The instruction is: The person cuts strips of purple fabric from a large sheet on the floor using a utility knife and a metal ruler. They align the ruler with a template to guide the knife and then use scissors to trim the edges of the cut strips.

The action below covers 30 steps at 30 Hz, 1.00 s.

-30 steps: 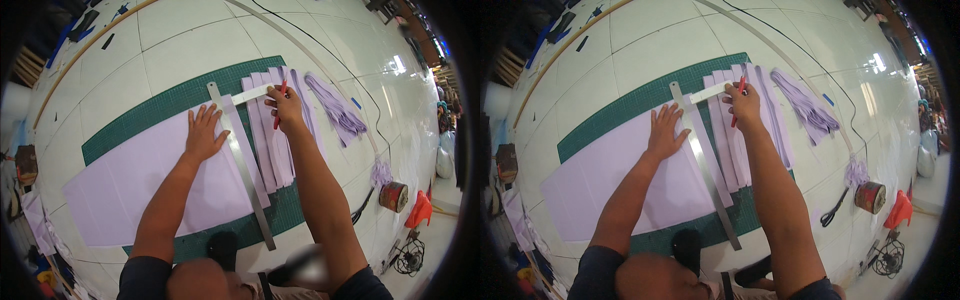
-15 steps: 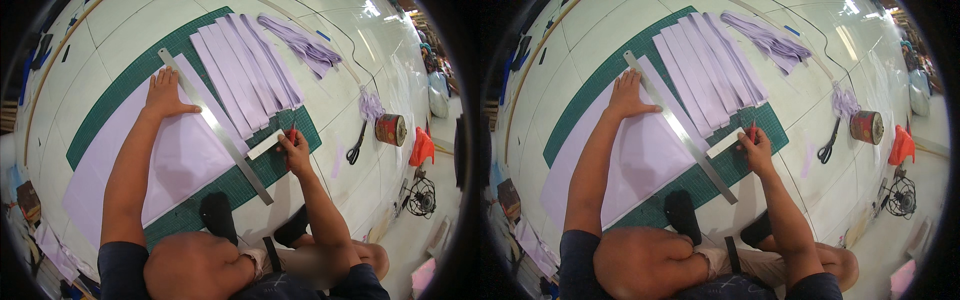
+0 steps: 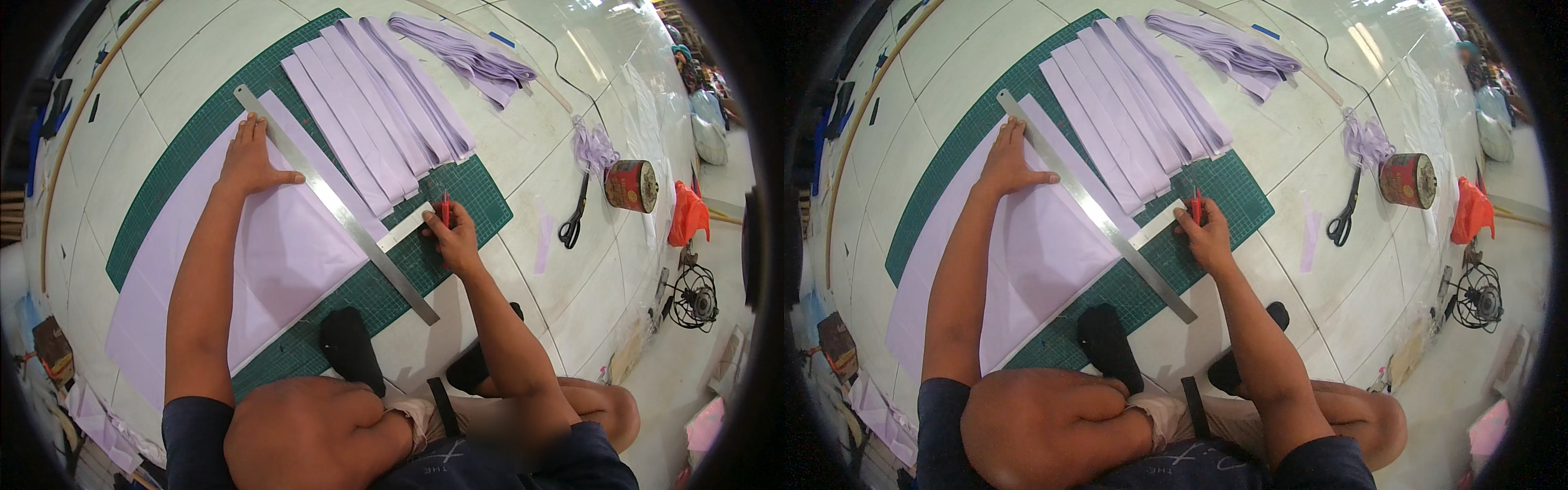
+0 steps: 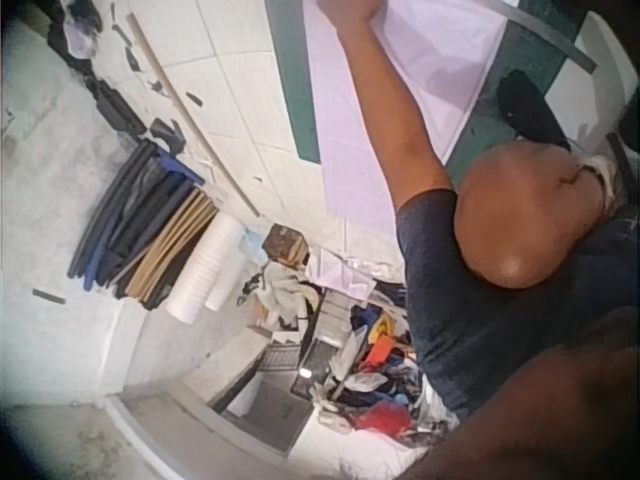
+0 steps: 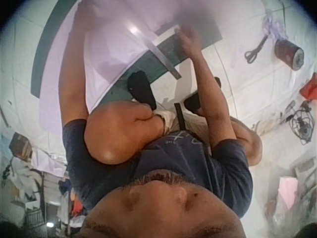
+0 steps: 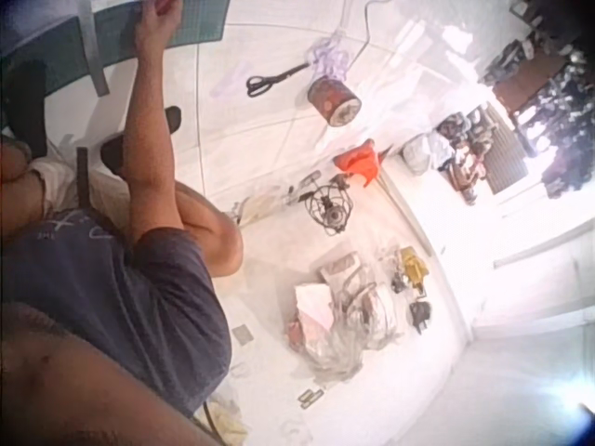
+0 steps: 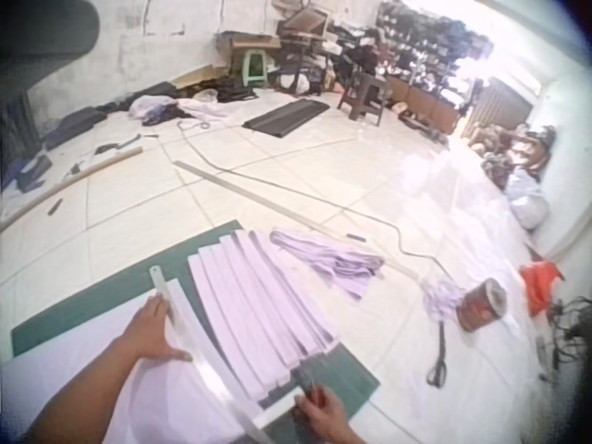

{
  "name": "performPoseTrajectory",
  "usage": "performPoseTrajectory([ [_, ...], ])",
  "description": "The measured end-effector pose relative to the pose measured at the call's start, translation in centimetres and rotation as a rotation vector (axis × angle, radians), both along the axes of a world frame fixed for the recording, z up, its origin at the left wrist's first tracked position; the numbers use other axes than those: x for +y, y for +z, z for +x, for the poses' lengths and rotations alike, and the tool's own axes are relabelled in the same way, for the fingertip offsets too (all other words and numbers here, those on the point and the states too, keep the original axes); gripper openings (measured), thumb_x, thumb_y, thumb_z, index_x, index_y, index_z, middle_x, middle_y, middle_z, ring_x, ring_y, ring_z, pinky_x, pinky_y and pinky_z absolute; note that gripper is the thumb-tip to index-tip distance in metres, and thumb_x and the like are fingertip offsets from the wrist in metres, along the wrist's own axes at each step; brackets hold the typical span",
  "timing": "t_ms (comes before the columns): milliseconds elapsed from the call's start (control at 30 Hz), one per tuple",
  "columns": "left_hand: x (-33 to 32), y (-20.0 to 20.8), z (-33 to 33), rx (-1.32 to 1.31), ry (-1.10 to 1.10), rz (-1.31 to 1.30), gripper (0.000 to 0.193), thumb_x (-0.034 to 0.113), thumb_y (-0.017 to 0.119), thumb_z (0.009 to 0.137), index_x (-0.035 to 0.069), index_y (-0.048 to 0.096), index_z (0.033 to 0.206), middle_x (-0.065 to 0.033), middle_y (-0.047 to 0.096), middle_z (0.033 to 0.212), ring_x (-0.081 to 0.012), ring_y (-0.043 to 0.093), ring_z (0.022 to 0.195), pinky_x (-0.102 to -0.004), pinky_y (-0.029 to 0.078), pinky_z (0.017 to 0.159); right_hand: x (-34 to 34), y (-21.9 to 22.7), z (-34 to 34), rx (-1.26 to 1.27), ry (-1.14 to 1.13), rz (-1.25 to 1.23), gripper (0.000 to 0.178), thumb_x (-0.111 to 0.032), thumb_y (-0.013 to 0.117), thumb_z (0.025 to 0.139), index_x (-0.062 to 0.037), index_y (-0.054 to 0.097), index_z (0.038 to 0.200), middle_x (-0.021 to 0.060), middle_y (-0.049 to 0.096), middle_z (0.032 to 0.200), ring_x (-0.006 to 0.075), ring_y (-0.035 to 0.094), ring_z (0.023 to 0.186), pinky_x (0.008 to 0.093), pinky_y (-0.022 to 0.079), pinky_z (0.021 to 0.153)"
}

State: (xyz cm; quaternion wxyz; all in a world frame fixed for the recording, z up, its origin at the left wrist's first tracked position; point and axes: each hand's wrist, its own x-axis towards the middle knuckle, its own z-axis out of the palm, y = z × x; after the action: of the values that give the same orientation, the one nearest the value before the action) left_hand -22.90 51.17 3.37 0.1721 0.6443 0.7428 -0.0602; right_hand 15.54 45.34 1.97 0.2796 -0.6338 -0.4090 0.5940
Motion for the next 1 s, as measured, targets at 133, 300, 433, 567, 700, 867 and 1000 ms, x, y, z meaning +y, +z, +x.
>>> performPoseTrajectory([
  [133, 0.2, -0.3, -0.2, -0.015, 0.006, -0.001, 0.144, 0.069, 0.088, 0.050, -0.005, 0.023, 0.154, -0.0245, 0.018, 0.163, -0.0386, 0.017, 0.153, -0.0463, 0.022, 0.123, 0.2, -0.1, 0.2, 0.002, 0.019, 0.000, 0.033, -0.023, 0.075, 0.091, -0.0019, 0.061, 0.112, 0.0059, 0.065, 0.095, 0.0116, 0.062, 0.072, 0.0263, 0.048, 0.062],
  [300, 0.2, -0.5, -0.2, -0.012, 0.020, -0.013, 0.144, 0.069, 0.089, 0.050, -0.004, 0.022, 0.155, -0.0230, 0.018, 0.164, -0.0377, 0.016, 0.153, -0.0485, 0.023, 0.123, 0.4, -0.2, 0.5, -0.018, 0.053, -0.055, 0.034, -0.025, 0.075, 0.090, -0.0032, 0.062, 0.113, 0.0036, 0.065, 0.090, 0.0093, 0.062, 0.070, 0.0231, 0.043, 0.051],
  [433, 0.1, -0.5, 0.0, -0.012, 0.020, 0.001, 0.144, 0.069, 0.089, 0.050, -0.004, 0.022, 0.155, -0.0234, 0.018, 0.164, -0.0376, 0.017, 0.153, -0.0479, 0.023, 0.123, 0.4, -0.2, 0.5, -0.002, 0.042, -0.011, 0.035, -0.026, 0.075, 0.090, -0.0037, 0.062, 0.114, 0.0028, 0.066, 0.085, 0.0095, 0.064, 0.070, 0.0232, 0.043, 0.050],
  [567, 0.2, -0.6, 0.0, -0.013, 0.017, 0.004, 0.146, 0.071, 0.088, 0.048, -0.005, 0.022, 0.155, -0.0245, 0.018, 0.163, -0.0384, 0.017, 0.153, -0.0488, 0.023, 0.123, 0.5, -0.3, 0.7, -0.015, 0.054, -0.029, 0.035, -0.025, 0.075, 0.090, -0.0031, 0.062, 0.114, 0.0037, 0.067, 0.085, 0.0104, 0.066, 0.072, 0.0242, 0.044, 0.051],
  [700, 0.3, -0.6, 0.3, -0.019, 0.029, -0.018, 0.150, 0.073, 0.088, 0.045, -0.005, 0.021, 0.155, -0.0253, 0.017, 0.163, -0.0386, 0.016, 0.153, -0.0527, 0.023, 0.121, 0.5, -0.3, 0.8, -0.034, 0.062, -0.008, 0.034, -0.024, 0.075, 0.090, -0.0026, 0.062, 0.113, 0.0041, 0.067, 0.086, 0.0107, 0.065, 0.072, 0.0247, 0.045, 0.052],
  [867, 0.3, 0.0, 0.3, 0.000, 0.065, -0.074, 0.152, 0.075, 0.086, 0.045, -0.004, 0.019, 0.156, -0.0245, 0.015, 0.164, -0.0377, 0.012, 0.154, -0.0584, 0.020, 0.120, 0.5, -0.2, 0.3, -0.051, 0.023, -0.008, 0.034, -0.023, 0.076, 0.089, -0.0014, 0.063, 0.112, 0.0032, 0.066, 0.085, 0.0113, 0.063, 0.070, 0.0261, 0.046, 0.057],
  [1000, 0.9, 0.4, 1.4, 0.115, 0.059, -0.143, 0.150, 0.076, 0.083, 0.047, -0.003, 0.018, 0.157, -0.0220, 0.013, 0.166, -0.0375, 0.009, 0.154, -0.0618, 0.011, 0.120, 1.8, -1.6, 3.6, -0.282, -0.092, 0.229, 0.032, -0.025, 0.078, 0.088, 0.0005, 0.065, 0.104, 0.0048, 0.062, 0.088, 0.0153, 0.061, 0.074, 0.0303, 0.050, 0.069],
])
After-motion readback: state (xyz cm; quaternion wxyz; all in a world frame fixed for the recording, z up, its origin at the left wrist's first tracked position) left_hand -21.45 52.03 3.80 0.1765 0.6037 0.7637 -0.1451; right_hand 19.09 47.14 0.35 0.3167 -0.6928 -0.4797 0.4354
